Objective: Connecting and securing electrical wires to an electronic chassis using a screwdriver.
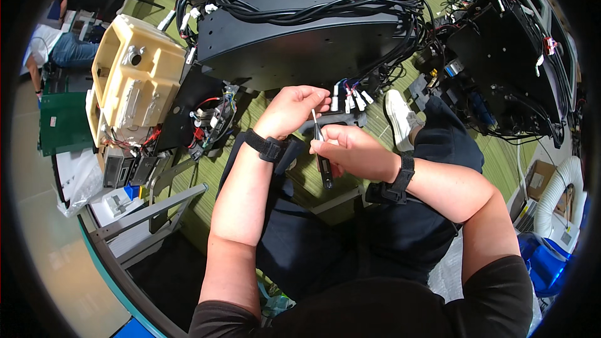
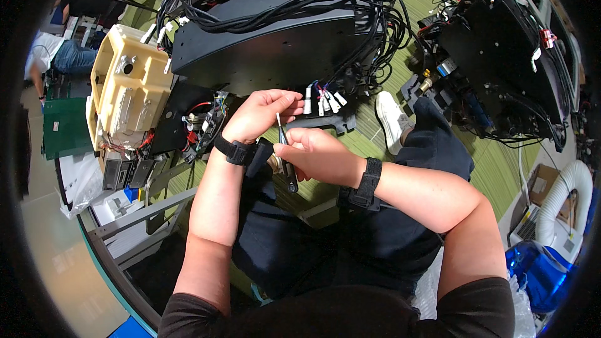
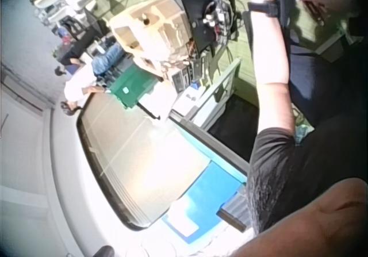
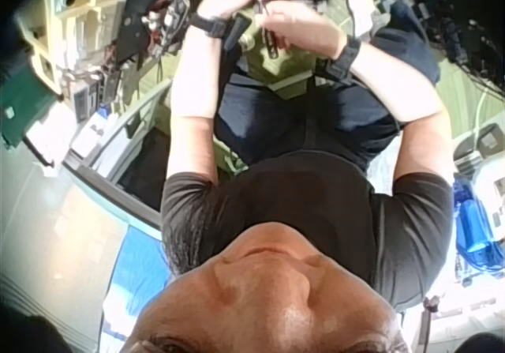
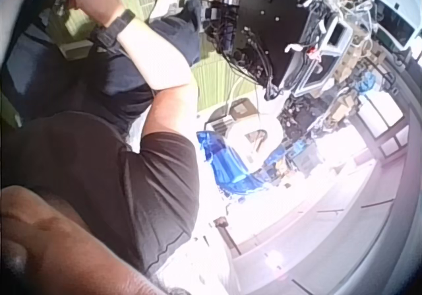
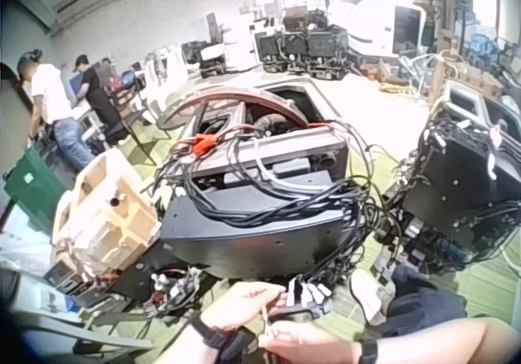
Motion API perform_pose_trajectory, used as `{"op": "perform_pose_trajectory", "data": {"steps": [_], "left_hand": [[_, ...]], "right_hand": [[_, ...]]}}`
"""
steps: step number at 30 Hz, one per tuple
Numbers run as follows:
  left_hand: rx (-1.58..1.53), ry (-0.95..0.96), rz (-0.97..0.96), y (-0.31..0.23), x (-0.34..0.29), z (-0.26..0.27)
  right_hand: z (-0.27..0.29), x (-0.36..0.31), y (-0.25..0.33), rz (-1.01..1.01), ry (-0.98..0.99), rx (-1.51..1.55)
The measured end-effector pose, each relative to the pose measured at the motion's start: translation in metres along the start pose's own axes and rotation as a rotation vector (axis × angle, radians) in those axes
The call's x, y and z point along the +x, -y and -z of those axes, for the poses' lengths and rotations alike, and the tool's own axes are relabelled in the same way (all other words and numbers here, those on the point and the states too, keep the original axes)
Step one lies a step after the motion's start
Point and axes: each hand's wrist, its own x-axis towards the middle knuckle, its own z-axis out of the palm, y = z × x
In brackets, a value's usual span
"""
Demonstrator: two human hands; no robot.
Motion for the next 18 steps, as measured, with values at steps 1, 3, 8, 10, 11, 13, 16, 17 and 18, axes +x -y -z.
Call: {"op": "perform_pose_trajectory", "data": {"steps": [1, 3, 8, 10, 11, 13, 16, 17, 18], "left_hand": [[0.007, -0.029, -0.006, 0.001, 0.002, -0.003], [0.017, -0.061, -0.033, 0.001, 0.005, -0.005], [-0.066, -0.119, -0.068, -0.011, 0.006, -0.012], [-0.037, -0.095, -0.09, -0.011, 0.008, -0.015], [-0.01, -0.074, -0.112, -0.012, 0.009, -0.015], [-0.039, -0.049, -0.122, -0.014, 0.011, -0.018], [-0.068, -0.016, -0.173, -0.02, 0.014, -0.026], [-0.066, -0.008, -0.214, -0.021, 0.015, -0.029], [-0.064, -0.006, -0.214, -0.023, 0.017, -0.033]], "right_hand": [[0.0, -0.002, 0.001, 0.0, -0.004, 0.0], [0.0, -0.004, 0.003, 0.0, -0.004, 0.026], [0.003, -0.007, 0.001, 0.017, 0.005, 0.043], [0.004, -0.008, 0.0, 0.032, 0.009, 0.039], [0.005, -0.01, 0.002, 0.038, 0.018, 0.042], [0.005, -0.012, 0.004, 0.044, 0.025, 0.046], [0.006, -0.015, 0.003, 0.069, 0.021, 0.025], [0.007, -0.016, 0.001, 0.089, 0.026, 0.026], [0.008, -0.016, -0.001, 0.11, 0.03, 0.027]]}}
